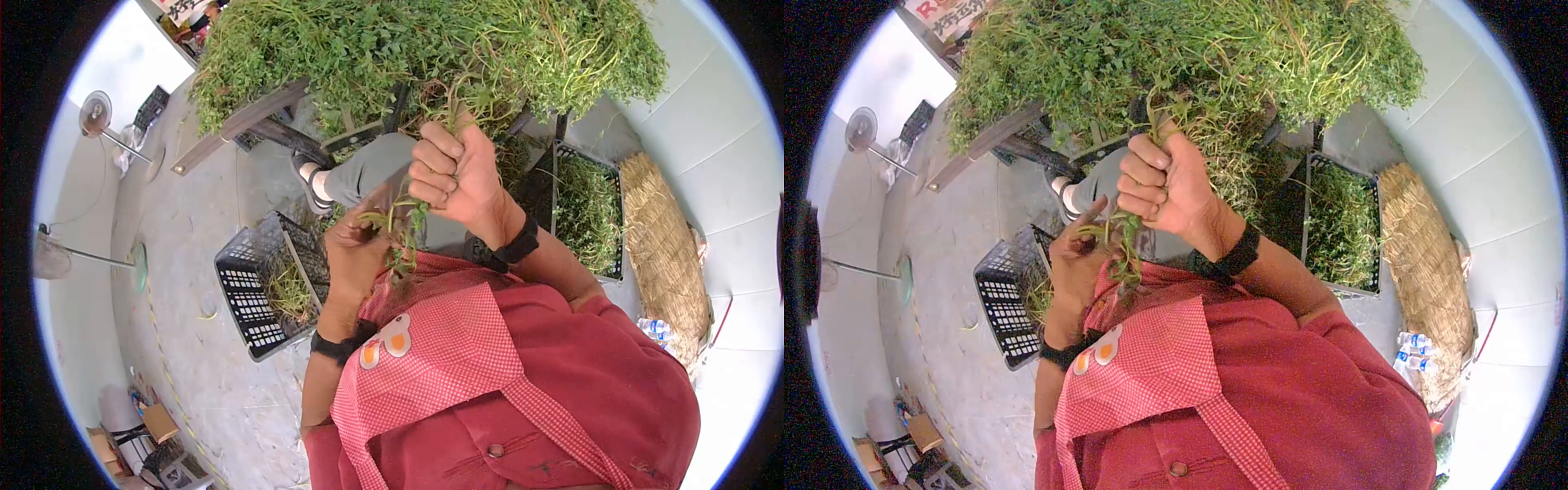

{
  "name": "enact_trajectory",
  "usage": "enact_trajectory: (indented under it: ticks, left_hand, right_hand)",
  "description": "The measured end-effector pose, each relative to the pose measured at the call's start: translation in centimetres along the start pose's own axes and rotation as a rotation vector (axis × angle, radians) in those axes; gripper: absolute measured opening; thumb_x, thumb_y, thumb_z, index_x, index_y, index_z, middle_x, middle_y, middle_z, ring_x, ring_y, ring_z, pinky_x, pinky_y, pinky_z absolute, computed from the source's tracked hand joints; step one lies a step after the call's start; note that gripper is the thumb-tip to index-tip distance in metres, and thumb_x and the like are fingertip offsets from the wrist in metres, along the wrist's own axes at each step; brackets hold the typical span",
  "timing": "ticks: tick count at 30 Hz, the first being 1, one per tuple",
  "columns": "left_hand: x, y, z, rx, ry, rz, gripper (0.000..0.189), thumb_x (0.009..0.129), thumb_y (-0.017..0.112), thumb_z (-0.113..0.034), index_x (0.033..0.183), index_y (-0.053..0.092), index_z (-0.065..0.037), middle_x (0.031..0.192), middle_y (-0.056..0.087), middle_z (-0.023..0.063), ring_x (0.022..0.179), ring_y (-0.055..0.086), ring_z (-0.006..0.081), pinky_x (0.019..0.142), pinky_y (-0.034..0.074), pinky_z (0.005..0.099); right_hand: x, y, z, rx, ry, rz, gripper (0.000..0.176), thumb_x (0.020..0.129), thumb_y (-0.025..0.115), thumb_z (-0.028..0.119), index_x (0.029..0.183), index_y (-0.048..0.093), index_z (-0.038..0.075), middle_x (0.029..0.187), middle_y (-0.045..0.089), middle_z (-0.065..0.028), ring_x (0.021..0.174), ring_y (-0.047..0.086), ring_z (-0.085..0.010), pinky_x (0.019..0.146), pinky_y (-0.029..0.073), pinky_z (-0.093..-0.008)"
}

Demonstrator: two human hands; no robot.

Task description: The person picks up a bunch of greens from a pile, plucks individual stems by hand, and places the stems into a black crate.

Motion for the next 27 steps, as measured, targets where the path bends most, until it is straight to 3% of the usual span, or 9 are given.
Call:
enact_trajectory:
  ticks: [2,8,10,11,12,14,15,17,27]
  left_hand:
    - [-0.2,0.7,-1.6,0.135,0.112,0.024,0.032,0.079,0.061,0.001,0.111,0.056,0.004,0.086,0.063,0.0055,0.065,0.057,0.0090,0.057,0.048,0.0211]
    - [-0.2,-0.5,-0.1,-0.079,-0.036,-0.056,0.022,0.083,0.059,-0.003,0.104,0.060,0.005,0.080,0.063,0.0044,0.063,0.055,0.0082,0.058,0.046,0.0202]
    - [-0.4,-2.5,1.6,-0.393,-0.109,-0.200,0.022,0.087,0.056,-0.011,0.102,0.060,0.004,0.077,0.064,0.0058,0.061,0.055,0.0093,0.056,0.045,0.0211]
    - [-0.3,-2.9,1.4,-0.455,-0.092,-0.195,0.022,0.088,0.055,-0.015,0.101,0.059,0.003,0.078,0.064,0.0071,0.059,0.056,0.0100,0.054,0.045,0.0217]
    - [-0.4,-3.6,1.5,-0.453,-0.091,-0.184,0.022,0.088,0.055,-0.015,0.101,0.059,0.003,0.078,0.064,0.0071,0.059,0.056,0.0100,0.054,0.045,0.0217]
    - [-0.5,-4.3,2.8,-0.581,-0.169,-0.202,0.022,0.090,0.052,-0.018,0.105,0.056,-0.003,0.081,0.062,0.0042,0.074,0.059,0.0146,0.069,0.050,0.0295]
    - [-0.7,-4.7,3.1,-0.623,-0.192,-0.302,0.023,0.088,0.056,-0.019,0.100,0.059,0.000,0.074,0.064,0.0041,0.059,0.056,0.0093,0.055,0.046,0.0220]
    - [-0.8,-4.8,3.3,-0.650,-0.207,-0.318,0.023,0.087,0.056,-0.020,0.100,0.059,-0.001,0.074,0.063,0.0037,0.059,0.056,0.0094,0.055,0.047,0.0221]
    - [-1.1,-5.7,3.5,-0.665,-0.198,-0.299,0.025,0.087,0.057,-0.025,0.100,0.059,-0.004,0.078,0.062,0.0028,0.064,0.053,0.0091,0.058,0.045,0.0226]
  right_hand:
    - [0.0,-0.4,-0.3,-0.008,0.007,-0.025,0.052,0.090,0.030,0.056,0.055,0.030,0.016,0.047,0.020,0.0046,0.037,0.018,-0.0098,0.037,0.017,-0.0248]
    - [0.2,-1.9,-1.8,0.009,0.047,-0.033,0.049,0.090,0.031,0.054,0.062,0.035,0.014,0.055,0.026,0.0034,0.045,0.025,-0.0105,0.042,0.024,-0.0250]
    - [-0.4,-4.5,-0.4,0.058,-0.106,-0.363,0.049,0.091,0.030,0.054,0.073,0.043,0.010,0.061,0.031,0.0000,0.053,0.033,-0.0136,0.051,0.031,-0.0265]
    - [-0.4,-5.1,0.4,0.076,-0.148,-0.300,0.051,0.091,0.030,0.053,0.084,0.049,0.005,0.069,0.043,-0.0049,0.066,0.045,-0.0196,0.066,0.040,-0.0324]
    - [-0.3,-5.4,0.9,0.074,-0.159,-0.298,0.051,0.091,0.030,0.053,0.084,0.049,0.005,0.069,0.043,-0.0049,0.066,0.045,-0.0196,0.066,0.040,-0.0324]
    - [-0.8,-7.0,1.9,-0.003,-0.190,-0.442,0.048,0.091,0.034,0.048,0.086,0.051,0.004,0.077,0.052,-0.0086,0.075,0.051,-0.0239,0.078,0.044,-0.0402]
    - [-1.0,-7.4,2.3,-0.006,-0.198,-0.445,0.048,0.091,0.034,0.048,0.086,0.051,0.004,0.077,0.052,-0.0086,0.075,0.051,-0.0239,0.078,0.044,-0.0402]
    - [-0.9,-7.7,2.5,0.047,-0.206,-0.376,0.041,0.093,0.036,0.042,0.088,0.051,0.004,0.081,0.056,-0.0112,0.076,0.056,-0.0285,0.085,0.044,-0.0464]
    - [-2.2,-9.9,6.5,-0.107,-0.279,-0.369,0.034,0.095,0.033,0.034,0.095,0.051,0.005,0.081,0.056,-0.0089,0.082,0.058,-0.0269,0.088,0.044,-0.0462]
Point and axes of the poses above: each hand's wrist, its own x-axis towards the middle knuckle, its own y-axis out of the palm, z = x × y, the point moved 10 cm from there along x, towards the middle knuckle
